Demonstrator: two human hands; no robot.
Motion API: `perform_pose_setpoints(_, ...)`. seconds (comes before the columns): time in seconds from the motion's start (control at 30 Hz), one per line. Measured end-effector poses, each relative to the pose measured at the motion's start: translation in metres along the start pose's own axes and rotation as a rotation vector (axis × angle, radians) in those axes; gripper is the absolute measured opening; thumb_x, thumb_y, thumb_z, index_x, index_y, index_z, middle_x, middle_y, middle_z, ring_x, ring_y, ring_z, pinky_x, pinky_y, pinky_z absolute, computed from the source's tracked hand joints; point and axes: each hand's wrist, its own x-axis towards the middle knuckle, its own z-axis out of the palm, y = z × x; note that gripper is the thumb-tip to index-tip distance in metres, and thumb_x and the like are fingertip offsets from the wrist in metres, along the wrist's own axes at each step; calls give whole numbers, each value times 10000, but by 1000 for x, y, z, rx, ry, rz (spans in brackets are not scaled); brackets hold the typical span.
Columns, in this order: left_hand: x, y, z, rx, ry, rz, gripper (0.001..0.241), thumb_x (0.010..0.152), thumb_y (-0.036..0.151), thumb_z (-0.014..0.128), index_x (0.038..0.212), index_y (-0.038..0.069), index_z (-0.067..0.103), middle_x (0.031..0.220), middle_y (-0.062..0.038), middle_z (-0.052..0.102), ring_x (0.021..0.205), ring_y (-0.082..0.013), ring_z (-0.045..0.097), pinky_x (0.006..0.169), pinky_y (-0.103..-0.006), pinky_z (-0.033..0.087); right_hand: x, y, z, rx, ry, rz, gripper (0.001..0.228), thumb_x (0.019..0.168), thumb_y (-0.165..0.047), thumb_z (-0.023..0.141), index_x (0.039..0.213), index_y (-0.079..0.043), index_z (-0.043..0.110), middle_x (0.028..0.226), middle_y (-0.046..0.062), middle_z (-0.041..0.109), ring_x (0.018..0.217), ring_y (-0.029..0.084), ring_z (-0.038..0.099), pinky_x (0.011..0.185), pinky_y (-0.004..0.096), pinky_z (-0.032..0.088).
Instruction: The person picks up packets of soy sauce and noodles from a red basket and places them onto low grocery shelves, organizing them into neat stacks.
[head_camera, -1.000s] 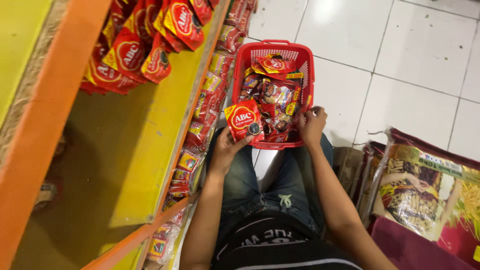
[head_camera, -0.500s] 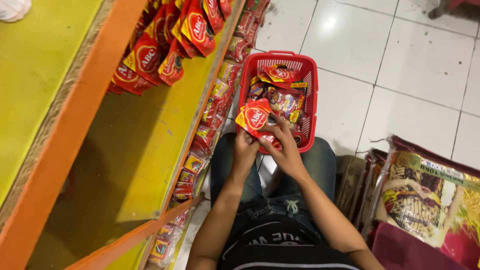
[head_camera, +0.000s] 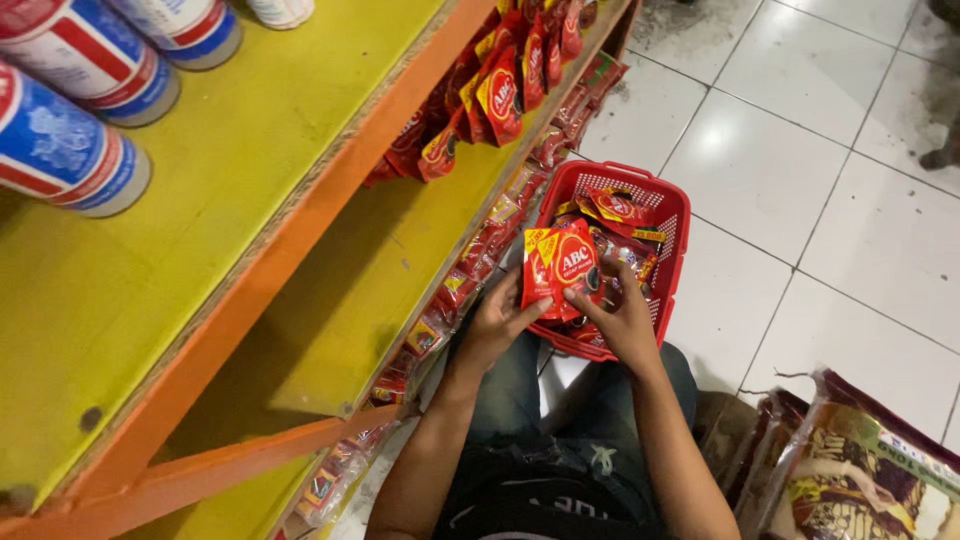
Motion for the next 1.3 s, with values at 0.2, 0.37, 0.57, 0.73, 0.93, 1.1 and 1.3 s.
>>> perform_pose_setpoints(0.2, -5, 37, -14, 109, 174, 133, 629, 944, 104, 716, 1502, -9, 450, 1278, -113, 661, 1188, -180, 642, 1026, -335, 526, 15, -50, 42, -316, -59, -174, 551, 958, -196, 779, 1471, -81, 613, 1352, 97, 618, 1133, 157, 627, 940, 329, 551)
perform_pose_setpoints(0.37, -8, 54, -28, 119, 200, 287, 490, 969, 34, 675, 1422, -37, 501, 1290, -116, 664, 1180, -161, 639, 1014, -298, 514, 25, -48, 84, 50, -180, -224, 498, 980, -220, 684, 1403, 3, 542, 1202, 99, 641, 1061, 107, 584, 872, 273, 515)
perform_pose_setpoints(0.57, -16, 68, -53, 73, 362, 309, 376, 984, 37, 664, 1333, -70, 571, 1257, -126, 692, 1140, -156, 660, 994, -302, 527, 65, -25, 105, -16, -76, -161, 350, 1112, -226, 520, 1354, 7, 617, 1017, 71, 705, 939, 88, 593, 838, 263, 503)
perform_pose_setpoints(0.73, -13, 68, -70, 114, 519, 376, 386, 986, 62, 665, 1339, -61, 569, 1248, -132, 698, 1126, -163, 668, 987, -303, 529, 120, -26, 134, 29, 60, -395, 365, 1148, -196, 474, 1442, 9, 540, 1167, 152, 687, 1055, 168, 629, 932, 288, 503)
perform_pose_setpoints(0.93, -15, 67, -74, 89, 537, 294, 370, 988, 100, 656, 1309, -65, 576, 1235, -135, 700, 1118, -169, 678, 956, -335, 556, 127, -26, 157, -353, 60, -664, 579, 1070, -171, 651, 1570, -16, 403, 1390, 259, 581, 1243, 358, 618, 1017, 407, 517)
perform_pose_setpoints(1.1, -18, 69, -74, 156, 533, 332, 374, 1013, 114, 645, 1335, -64, 575, 1260, -153, 705, 1144, -183, 682, 1002, -325, 536, 124, -29, 158, -303, -18, -346, 764, 914, -186, 784, 1574, -85, 414, 1154, 177, 563, 917, 274, 658, 814, 377, 575)
perform_pose_setpoints(1.3, -18, 67, -75, 131, 547, 306, 387, 1002, 105, 640, 1343, -61, 562, 1270, -148, 693, 1157, -184, 670, 997, -333, 543, 142, -30, 178, -306, 21, -535, 821, 887, -160, 833, 1569, -56, 388, 1061, 170, 530, 873, 281, 614, 754, 345, 586)
